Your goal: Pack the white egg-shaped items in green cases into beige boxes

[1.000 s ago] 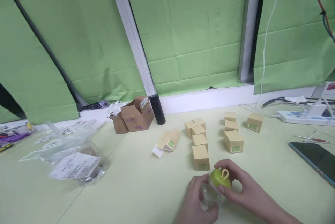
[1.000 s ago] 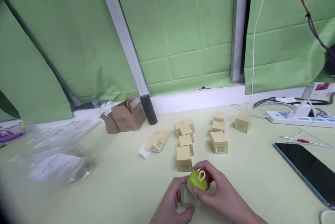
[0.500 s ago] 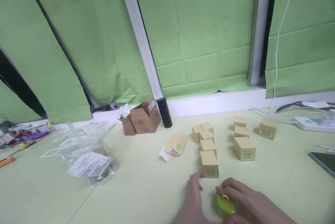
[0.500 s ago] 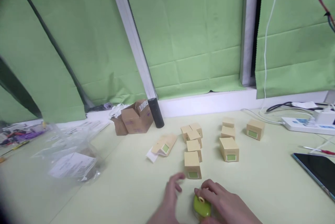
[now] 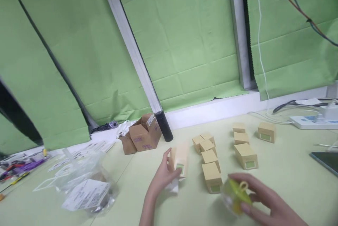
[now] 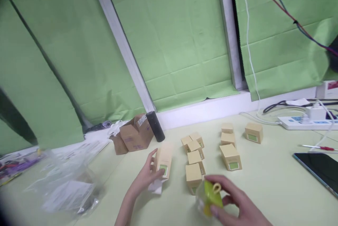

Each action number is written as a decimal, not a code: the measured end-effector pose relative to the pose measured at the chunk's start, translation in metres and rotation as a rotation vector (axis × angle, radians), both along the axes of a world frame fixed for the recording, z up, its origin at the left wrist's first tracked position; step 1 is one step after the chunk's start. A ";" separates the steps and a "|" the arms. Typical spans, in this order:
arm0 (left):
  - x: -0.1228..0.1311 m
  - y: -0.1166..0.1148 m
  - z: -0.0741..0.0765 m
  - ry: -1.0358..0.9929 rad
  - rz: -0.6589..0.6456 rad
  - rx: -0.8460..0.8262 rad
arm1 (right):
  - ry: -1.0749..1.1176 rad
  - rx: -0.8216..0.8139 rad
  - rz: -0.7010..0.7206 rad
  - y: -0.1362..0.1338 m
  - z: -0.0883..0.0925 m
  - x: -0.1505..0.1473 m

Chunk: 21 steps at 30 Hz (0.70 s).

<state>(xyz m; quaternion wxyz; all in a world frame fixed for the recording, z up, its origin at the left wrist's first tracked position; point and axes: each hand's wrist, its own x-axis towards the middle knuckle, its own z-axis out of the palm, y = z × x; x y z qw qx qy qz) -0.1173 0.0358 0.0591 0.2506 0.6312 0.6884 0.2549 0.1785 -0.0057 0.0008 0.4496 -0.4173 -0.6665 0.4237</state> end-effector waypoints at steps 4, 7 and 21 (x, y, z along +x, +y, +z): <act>0.049 -0.033 0.017 -0.689 -0.524 0.005 | 0.333 -0.058 -0.197 0.014 0.019 0.005; 0.090 -0.039 0.013 -0.851 -0.704 -0.237 | 0.431 -0.190 -0.186 0.019 0.031 0.011; 0.141 -0.047 -0.018 -1.133 -0.469 -0.225 | 0.252 -0.273 0.103 0.018 0.032 0.021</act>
